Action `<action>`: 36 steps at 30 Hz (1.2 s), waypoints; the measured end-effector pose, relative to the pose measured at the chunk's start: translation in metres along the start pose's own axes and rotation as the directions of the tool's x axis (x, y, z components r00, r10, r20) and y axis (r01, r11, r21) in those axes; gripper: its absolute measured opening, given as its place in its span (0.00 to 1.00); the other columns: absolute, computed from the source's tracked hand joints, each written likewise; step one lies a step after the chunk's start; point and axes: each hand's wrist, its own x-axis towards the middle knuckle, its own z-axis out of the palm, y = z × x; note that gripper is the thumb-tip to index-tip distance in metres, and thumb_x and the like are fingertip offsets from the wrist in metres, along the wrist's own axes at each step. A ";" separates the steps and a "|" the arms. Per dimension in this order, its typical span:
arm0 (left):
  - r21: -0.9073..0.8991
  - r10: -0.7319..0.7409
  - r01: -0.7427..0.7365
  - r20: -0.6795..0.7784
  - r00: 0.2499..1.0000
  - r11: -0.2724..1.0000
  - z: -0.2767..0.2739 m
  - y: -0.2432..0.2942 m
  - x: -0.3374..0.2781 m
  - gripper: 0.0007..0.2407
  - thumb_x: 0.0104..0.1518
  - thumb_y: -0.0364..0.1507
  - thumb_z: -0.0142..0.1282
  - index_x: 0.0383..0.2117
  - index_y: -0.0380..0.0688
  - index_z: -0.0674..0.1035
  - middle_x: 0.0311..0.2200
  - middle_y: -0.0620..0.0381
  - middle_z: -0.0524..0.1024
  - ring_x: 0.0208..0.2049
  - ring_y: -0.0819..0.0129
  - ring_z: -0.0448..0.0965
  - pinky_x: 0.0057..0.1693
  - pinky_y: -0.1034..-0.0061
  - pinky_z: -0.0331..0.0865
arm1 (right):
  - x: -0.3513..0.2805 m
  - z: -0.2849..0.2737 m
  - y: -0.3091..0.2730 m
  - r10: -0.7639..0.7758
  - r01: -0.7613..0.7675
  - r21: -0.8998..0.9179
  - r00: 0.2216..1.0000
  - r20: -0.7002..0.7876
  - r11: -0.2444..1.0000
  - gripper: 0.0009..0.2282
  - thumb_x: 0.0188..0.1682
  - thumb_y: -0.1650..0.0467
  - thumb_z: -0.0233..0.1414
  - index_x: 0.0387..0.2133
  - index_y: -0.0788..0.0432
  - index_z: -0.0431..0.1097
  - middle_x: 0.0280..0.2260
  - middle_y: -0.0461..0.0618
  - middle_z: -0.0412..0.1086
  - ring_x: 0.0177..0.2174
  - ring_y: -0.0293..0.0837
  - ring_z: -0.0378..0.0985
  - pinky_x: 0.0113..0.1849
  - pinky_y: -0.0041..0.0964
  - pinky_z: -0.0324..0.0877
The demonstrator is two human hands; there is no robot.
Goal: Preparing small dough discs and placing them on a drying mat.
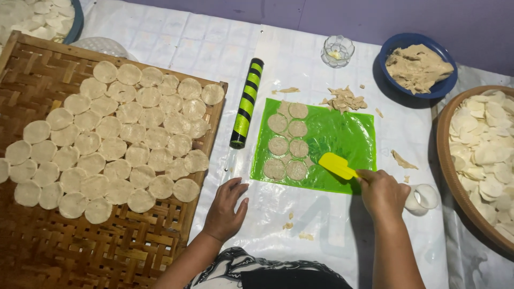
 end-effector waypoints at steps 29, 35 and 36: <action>0.008 0.016 -0.016 -0.033 0.999 1.000 0.000 0.000 -0.001 0.15 0.56 0.25 0.56 0.51 0.39 0.77 0.56 0.49 0.69 0.58 0.57 0.72 0.60 0.67 0.70 | 0.150 0.014 -0.017 0.192 -0.500 0.712 0.860 0.472 0.492 0.14 0.61 0.63 0.43 0.33 0.55 0.75 0.17 0.42 0.60 0.16 0.36 0.56 0.21 0.31 0.51; -0.007 0.031 -0.032 -0.045 0.999 0.999 -0.001 0.000 0.002 0.15 0.55 0.24 0.56 0.50 0.39 0.77 0.55 0.47 0.70 0.57 0.54 0.72 0.60 0.66 0.69 | 0.085 0.046 0.013 0.119 -0.203 0.798 0.979 0.164 0.568 0.12 0.58 0.73 0.46 0.52 0.63 0.72 0.26 0.51 0.71 0.25 0.40 0.69 0.29 0.31 0.63; -0.010 0.030 -0.030 -0.042 0.999 0.999 0.000 -0.001 0.001 0.15 0.55 0.24 0.56 0.50 0.39 0.77 0.55 0.47 0.70 0.57 0.54 0.72 0.60 0.66 0.69 | 0.067 0.035 0.005 0.122 -0.206 0.796 0.979 0.166 0.569 0.12 0.58 0.73 0.46 0.52 0.63 0.72 0.26 0.51 0.71 0.25 0.40 0.69 0.29 0.31 0.63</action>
